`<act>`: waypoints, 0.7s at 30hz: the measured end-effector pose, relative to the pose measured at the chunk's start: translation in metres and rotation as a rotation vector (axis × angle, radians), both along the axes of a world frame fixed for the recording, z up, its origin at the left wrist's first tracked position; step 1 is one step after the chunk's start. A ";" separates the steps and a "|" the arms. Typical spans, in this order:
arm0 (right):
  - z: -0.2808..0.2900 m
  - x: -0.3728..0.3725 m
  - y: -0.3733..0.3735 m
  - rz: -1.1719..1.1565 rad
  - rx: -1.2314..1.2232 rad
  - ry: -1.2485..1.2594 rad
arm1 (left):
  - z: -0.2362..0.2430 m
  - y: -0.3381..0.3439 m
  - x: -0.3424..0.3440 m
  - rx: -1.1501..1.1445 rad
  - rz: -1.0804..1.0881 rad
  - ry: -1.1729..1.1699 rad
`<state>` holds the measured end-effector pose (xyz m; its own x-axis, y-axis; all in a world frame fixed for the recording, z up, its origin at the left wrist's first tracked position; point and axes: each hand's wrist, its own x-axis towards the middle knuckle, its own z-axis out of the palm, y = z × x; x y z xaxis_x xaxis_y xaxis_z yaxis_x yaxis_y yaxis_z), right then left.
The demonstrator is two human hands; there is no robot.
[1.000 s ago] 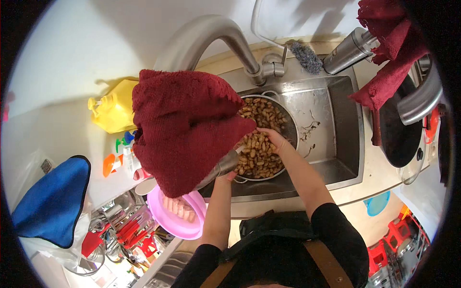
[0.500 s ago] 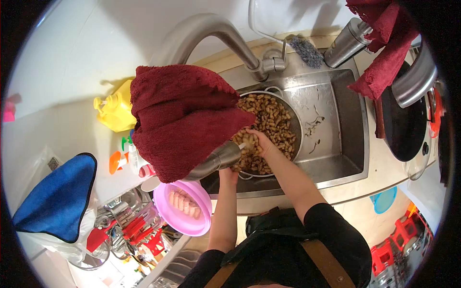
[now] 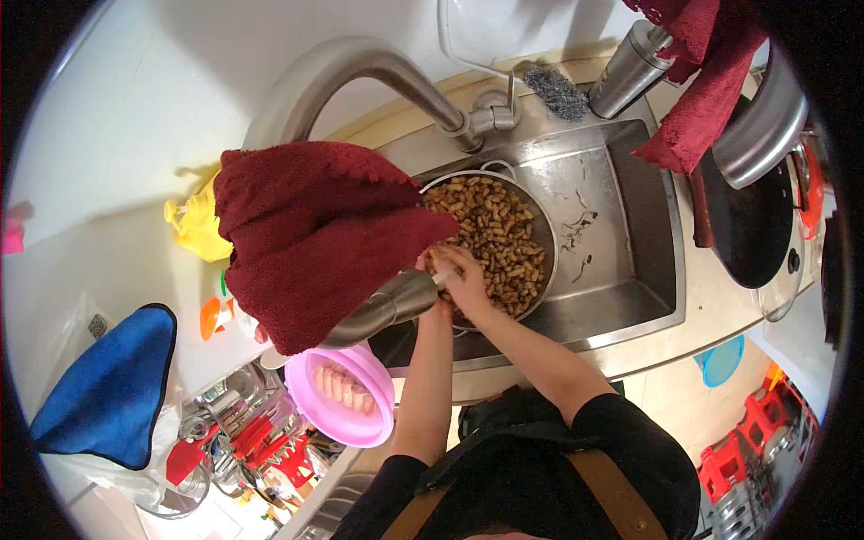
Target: Washing peanuts in a strainer under running water in a sink.
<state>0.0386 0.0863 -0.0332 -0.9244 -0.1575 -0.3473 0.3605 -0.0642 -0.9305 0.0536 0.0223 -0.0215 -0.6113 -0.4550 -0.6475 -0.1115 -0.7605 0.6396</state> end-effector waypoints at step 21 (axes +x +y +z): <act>0.047 0.004 0.006 0.108 0.404 0.344 | -0.016 -0.008 0.010 0.249 -0.176 0.247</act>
